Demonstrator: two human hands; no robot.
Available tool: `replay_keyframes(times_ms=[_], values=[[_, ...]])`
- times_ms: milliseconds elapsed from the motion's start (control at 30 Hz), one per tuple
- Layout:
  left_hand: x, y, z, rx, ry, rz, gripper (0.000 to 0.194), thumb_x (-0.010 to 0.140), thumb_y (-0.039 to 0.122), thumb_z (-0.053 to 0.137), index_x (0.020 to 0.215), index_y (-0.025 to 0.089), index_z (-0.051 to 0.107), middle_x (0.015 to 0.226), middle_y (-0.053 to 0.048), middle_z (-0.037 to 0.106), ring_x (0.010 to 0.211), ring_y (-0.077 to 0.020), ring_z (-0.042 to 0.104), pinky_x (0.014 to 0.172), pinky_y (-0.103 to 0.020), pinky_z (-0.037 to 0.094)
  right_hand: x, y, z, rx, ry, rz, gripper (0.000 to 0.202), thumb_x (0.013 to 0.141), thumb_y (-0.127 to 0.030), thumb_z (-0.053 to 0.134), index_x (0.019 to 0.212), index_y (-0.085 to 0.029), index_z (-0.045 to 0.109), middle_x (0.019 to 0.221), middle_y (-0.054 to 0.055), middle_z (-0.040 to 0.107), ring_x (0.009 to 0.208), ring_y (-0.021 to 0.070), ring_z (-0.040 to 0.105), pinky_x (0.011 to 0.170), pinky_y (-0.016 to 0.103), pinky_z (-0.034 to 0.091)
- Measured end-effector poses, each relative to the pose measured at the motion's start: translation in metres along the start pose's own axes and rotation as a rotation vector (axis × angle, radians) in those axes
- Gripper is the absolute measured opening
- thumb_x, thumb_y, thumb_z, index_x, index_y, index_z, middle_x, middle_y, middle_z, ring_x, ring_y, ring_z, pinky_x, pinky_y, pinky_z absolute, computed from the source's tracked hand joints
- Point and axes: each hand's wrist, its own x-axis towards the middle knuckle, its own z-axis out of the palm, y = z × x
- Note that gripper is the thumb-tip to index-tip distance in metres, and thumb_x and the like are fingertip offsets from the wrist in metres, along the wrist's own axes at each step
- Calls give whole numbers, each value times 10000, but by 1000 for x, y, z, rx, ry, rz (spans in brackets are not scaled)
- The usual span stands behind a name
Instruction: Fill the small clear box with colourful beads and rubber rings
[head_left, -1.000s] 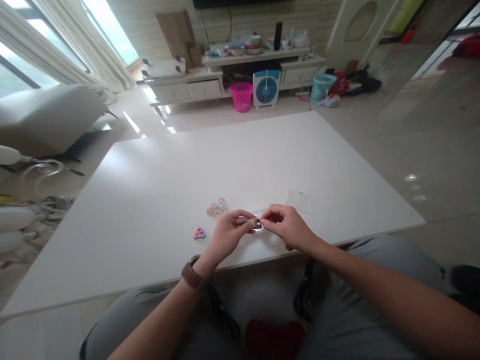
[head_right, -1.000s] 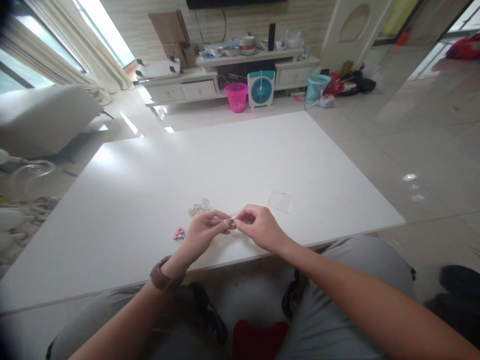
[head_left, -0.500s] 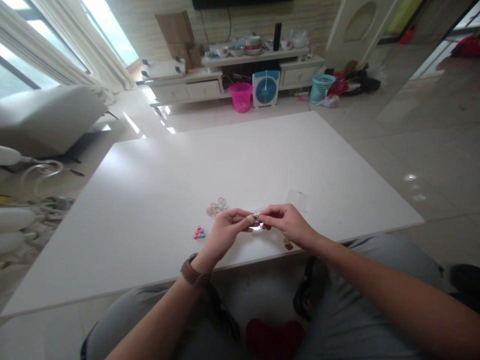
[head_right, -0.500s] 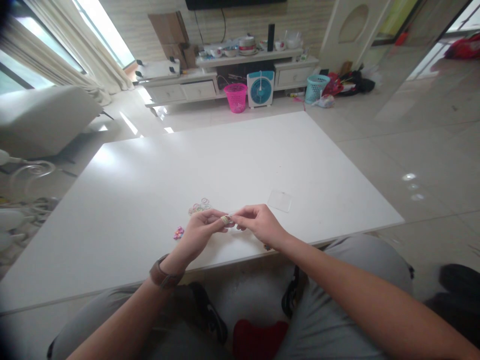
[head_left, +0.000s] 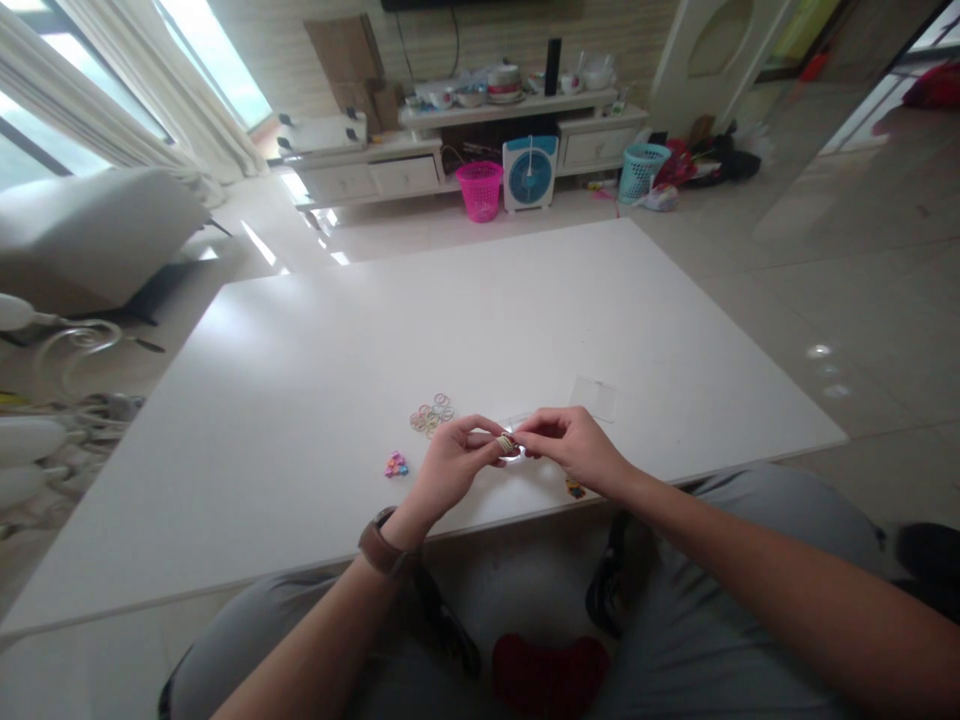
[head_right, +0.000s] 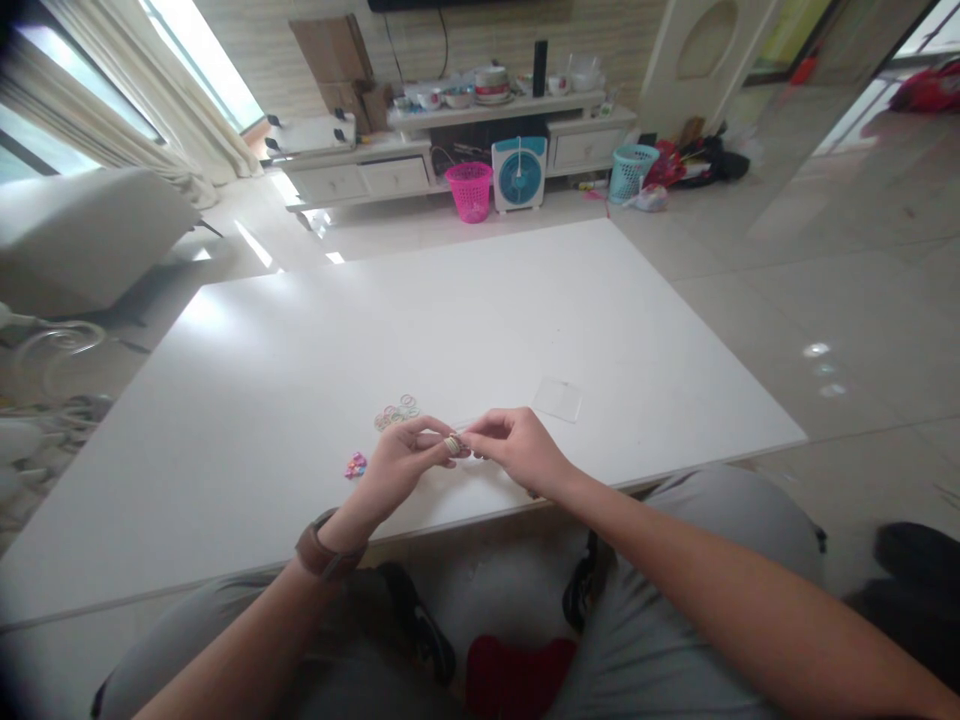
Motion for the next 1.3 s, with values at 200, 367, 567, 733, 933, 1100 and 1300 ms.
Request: replay_keyframes(times_ms=[200,367,567,733,933,1100,1300], values=[[0,-1,-1,33,13,16,344,743,444,797,814,135,662,742,-80,757,717,-194,723,711,-310,595,-1,-2,1,-15,-30,21,241,759,-385,753,803,-148,735,723,42,715,697,168,650,672,284,500],[-1,3,-3,48,18,33,309,781,422,766,830,130,679,805,-98,764,761,-196,725,724,-306,593,1,-1,-1,3,-26,31,241,754,-380,746,780,-142,723,681,34,689,647,150,619,643,277,476],[-1,7,-3,55,39,30,237,785,347,769,826,128,688,806,-94,763,743,-182,717,718,-288,580,2,1,-1,60,-17,28,249,736,-392,755,750,-146,714,669,27,674,627,140,594,625,273,460],[-1,7,-4,27,35,30,225,797,331,764,835,122,689,798,-95,763,758,-183,720,712,-271,570,3,1,-2,97,-3,25,250,718,-389,773,735,-146,715,660,23,671,616,136,586,626,274,460],[-1,8,-4,50,42,48,220,778,317,783,816,113,708,798,-90,760,734,-169,705,698,-259,556,3,-2,-2,102,32,12,201,708,-331,759,705,-144,687,641,6,652,602,124,573,604,255,443],[-2,9,-4,43,47,66,218,795,324,772,812,118,700,770,-82,756,731,-173,708,684,-258,553,2,-4,-2,89,79,14,175,708,-310,738,698,-144,683,624,-3,635,603,122,562,615,257,439],[-1,8,-5,55,40,80,205,800,314,769,802,121,701,762,-78,754,728,-166,704,679,-248,548,2,-5,-3,81,122,7,188,717,-325,736,705,-146,681,630,-3,630,616,126,557,625,265,430]])
